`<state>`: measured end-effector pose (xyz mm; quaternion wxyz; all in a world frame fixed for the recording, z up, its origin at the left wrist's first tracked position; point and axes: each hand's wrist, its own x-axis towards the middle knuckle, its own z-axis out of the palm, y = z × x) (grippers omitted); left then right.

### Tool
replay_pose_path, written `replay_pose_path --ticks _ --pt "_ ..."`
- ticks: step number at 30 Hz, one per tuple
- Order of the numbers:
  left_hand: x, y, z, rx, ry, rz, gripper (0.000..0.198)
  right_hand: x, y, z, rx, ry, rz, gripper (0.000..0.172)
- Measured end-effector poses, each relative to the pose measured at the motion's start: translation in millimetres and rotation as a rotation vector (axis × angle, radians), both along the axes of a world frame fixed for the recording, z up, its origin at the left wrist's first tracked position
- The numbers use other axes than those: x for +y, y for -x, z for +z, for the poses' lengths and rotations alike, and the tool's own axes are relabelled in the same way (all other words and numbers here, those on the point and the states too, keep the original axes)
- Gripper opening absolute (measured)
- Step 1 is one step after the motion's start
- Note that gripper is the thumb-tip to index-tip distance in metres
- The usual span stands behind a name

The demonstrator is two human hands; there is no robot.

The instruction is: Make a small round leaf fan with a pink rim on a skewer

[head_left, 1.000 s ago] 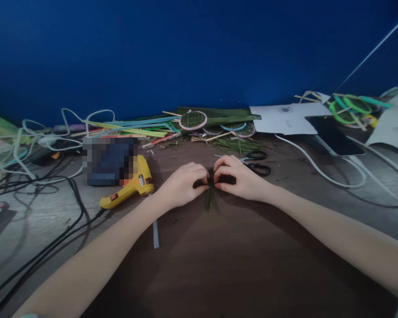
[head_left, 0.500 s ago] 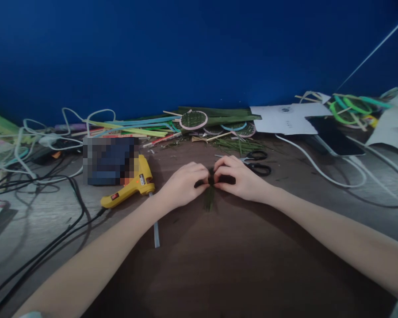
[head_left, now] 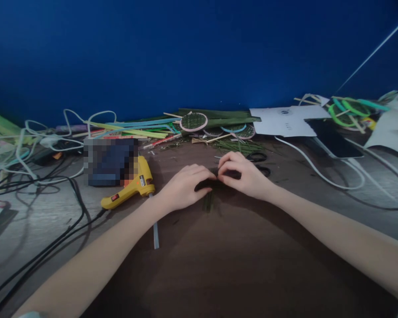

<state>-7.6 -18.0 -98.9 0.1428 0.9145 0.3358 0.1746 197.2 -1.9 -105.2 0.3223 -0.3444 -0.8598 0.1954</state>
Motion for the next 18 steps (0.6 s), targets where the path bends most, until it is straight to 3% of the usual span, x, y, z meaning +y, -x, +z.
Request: replay_pose_path --ticks 6,13,18 --pt "-4.1 -1.5 3.2 0.046 -0.007 -0.039 0.018 31.2 -23.2 -2.7 0.066 -0.003 -0.399 0.009" --pt "-12.5 -8.6 5.6 0.091 -0.026 -0.018 0.018 50.6 -37.0 -18.1 -0.098 -0.137 -0.464 0.021" --pt "-11.7 -8.7 6.7 0.030 0.042 0.000 0.016 51.1 -35.9 -17.9 -0.146 -0.086 -0.556 0.012"
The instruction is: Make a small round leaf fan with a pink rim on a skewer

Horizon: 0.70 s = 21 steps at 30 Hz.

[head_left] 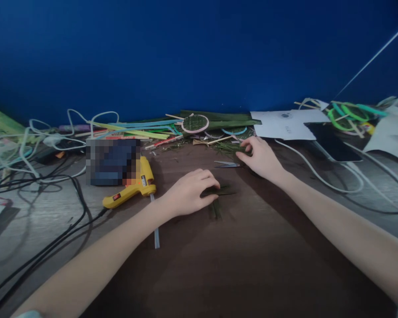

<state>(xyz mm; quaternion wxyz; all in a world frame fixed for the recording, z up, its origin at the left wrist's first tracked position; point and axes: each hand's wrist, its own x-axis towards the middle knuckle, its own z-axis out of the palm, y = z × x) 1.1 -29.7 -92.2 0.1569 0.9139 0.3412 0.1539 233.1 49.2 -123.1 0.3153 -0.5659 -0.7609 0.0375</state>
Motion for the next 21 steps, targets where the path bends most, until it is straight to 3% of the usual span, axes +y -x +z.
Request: replay_pose_path --ticks 5,13,17,21 --pt "7.0 4.9 1.7 -0.148 0.056 0.088 0.013 -1.8 1.3 2.4 0.035 0.082 0.010 0.017" --pt "15.0 13.3 10.1 -0.252 0.151 0.316 0.016 -2.5 4.3 11.8 0.526 0.154 0.129 0.014" --pt "17.8 15.3 11.1 -0.321 0.252 0.377 0.017 -0.7 9.1 13.1 0.822 0.301 0.253 0.020" --pt "17.9 15.8 11.7 -0.321 0.300 0.409 0.019 -0.9 10.6 12.9 0.887 0.385 0.289 0.020"
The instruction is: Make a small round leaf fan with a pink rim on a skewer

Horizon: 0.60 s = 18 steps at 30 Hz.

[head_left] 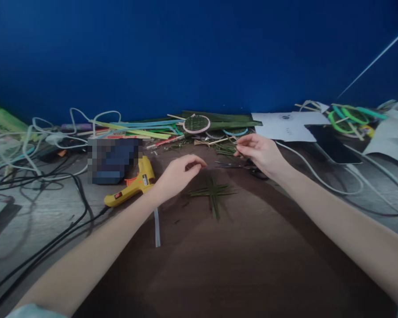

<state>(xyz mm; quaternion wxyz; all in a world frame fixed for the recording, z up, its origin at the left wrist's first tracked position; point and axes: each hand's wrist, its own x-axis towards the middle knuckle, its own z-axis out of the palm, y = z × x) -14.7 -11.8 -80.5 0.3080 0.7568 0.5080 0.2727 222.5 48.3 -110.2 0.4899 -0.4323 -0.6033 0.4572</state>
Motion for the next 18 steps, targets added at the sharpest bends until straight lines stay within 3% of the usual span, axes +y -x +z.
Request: replay_pose_path --ticks 3,7,10,18 --pt "0.3 0.4 -0.5 0.006 0.004 0.015 0.019 0.0 -4.0 0.6 -0.177 -0.106 -0.101 0.012" --pt "1.7 1.3 -0.4 0.006 0.000 0.035 0.020 0.9 -10.3 -1.7 -0.631 -0.334 -0.277 0.013" --pt "2.2 1.8 1.1 0.017 -0.007 0.058 0.021 2.0 -11.7 -5.7 -0.849 -0.351 -0.315 0.010" --pt "1.0 0.8 3.9 0.025 -0.011 0.072 0.022 7.7 -15.8 -8.8 -0.905 -0.263 -0.231 0.012"
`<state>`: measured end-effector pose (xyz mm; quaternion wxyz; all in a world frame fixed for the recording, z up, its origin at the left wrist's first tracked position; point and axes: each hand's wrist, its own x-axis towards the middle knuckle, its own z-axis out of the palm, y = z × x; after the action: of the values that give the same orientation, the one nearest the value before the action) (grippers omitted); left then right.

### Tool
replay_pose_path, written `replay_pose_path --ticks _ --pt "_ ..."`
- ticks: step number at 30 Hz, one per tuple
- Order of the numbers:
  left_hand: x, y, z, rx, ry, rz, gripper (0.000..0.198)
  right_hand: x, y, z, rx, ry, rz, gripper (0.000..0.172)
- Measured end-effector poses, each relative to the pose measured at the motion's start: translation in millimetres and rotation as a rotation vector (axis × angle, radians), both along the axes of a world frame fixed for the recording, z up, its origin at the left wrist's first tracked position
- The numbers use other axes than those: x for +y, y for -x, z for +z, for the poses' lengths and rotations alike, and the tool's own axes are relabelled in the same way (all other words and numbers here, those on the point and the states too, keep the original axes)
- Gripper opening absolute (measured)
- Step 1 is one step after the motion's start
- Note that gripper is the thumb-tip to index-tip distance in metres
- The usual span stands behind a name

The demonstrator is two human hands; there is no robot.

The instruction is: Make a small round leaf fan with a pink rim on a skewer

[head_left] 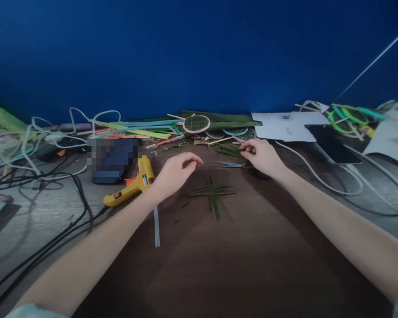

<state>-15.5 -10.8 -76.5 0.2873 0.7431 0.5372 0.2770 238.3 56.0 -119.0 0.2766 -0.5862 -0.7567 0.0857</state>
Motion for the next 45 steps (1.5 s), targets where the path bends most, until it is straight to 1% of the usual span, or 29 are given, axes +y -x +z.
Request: replay_pose_path --ticks 3,7,11,14,16,18,19,21,23,25,27,30,33,35,40,43,45 --pt "-0.1 -0.2 0.6 0.005 -0.001 0.006 0.022 1.0 -0.8 0.5 0.022 -0.008 -0.004 0.010" --pt "1.0 1.2 0.2 0.002 -0.017 0.004 0.023 0.1 0.2 3.1 0.037 -0.072 -0.023 0.011" --pt "2.4 3.2 -0.3 0.004 -0.026 0.019 0.023 -2.3 1.0 8.2 0.199 -0.101 -0.035 0.013" --pt "3.7 4.8 -1.1 -0.002 -0.032 0.028 0.022 -3.3 1.1 12.0 0.332 -0.083 -0.045 0.013" --pt "5.2 6.1 -2.8 -0.021 -0.034 0.027 0.022 -3.8 2.1 14.1 0.422 -0.029 -0.049 0.012" --pt "7.5 7.3 -5.3 -0.067 -0.029 0.028 0.021 -5.3 4.9 16.3 0.542 0.046 -0.023 0.011" --pt "8.7 7.8 -6.3 -0.097 -0.020 0.031 0.020 -6.6 7.2 17.4 0.612 0.095 0.014 0.010" --pt "10.6 8.1 -7.3 -0.164 0.006 0.044 0.021 -10.8 13.3 20.3 0.741 0.224 0.132 0.011" --pt "11.3 7.7 -5.7 -0.221 0.048 0.059 0.024 -17.0 20.7 24.1 0.798 0.372 0.257 0.014" --pt "10.4 6.6 -1.8 -0.258 0.106 0.064 0.027 -24.6 28.3 28.7 0.781 0.468 0.330 0.016" --pt "8.2 5.3 2.7 -0.260 0.174 0.035 0.031 -32.1 35.1 32.8 0.757 0.542 0.367 0.016" --pt "4.5 3.7 7.5 -0.190 0.248 -0.083 0.028 -40.7 42.7 36.1 0.749 0.631 0.415 0.017" --pt "2.5 3.2 8.8 -0.091 0.255 -0.168 0.019 -44.9 46.6 36.3 0.745 0.675 0.443 0.018" --pt "2.4 3.4 8.8 -0.050 0.236 -0.171 0.018 -45.9 47.0 36.5 0.694 0.665 0.441 0.019" --pt "3.8 4.7 8.3 0.000 0.175 -0.121 0.019 -46.7 44.2 41.7 0.457 0.513 0.408 0.022" --pt "4.5 5.1 7.1 0.031 0.136 -0.125 0.019 -47.5 43.2 44.8 0.382 0.501 0.412 0.029" --pt "4.5 5.0 5.9 0.050 0.115 -0.124 0.019 -47.9 43.4 45.1 0.363 0.503 0.425 0.026"
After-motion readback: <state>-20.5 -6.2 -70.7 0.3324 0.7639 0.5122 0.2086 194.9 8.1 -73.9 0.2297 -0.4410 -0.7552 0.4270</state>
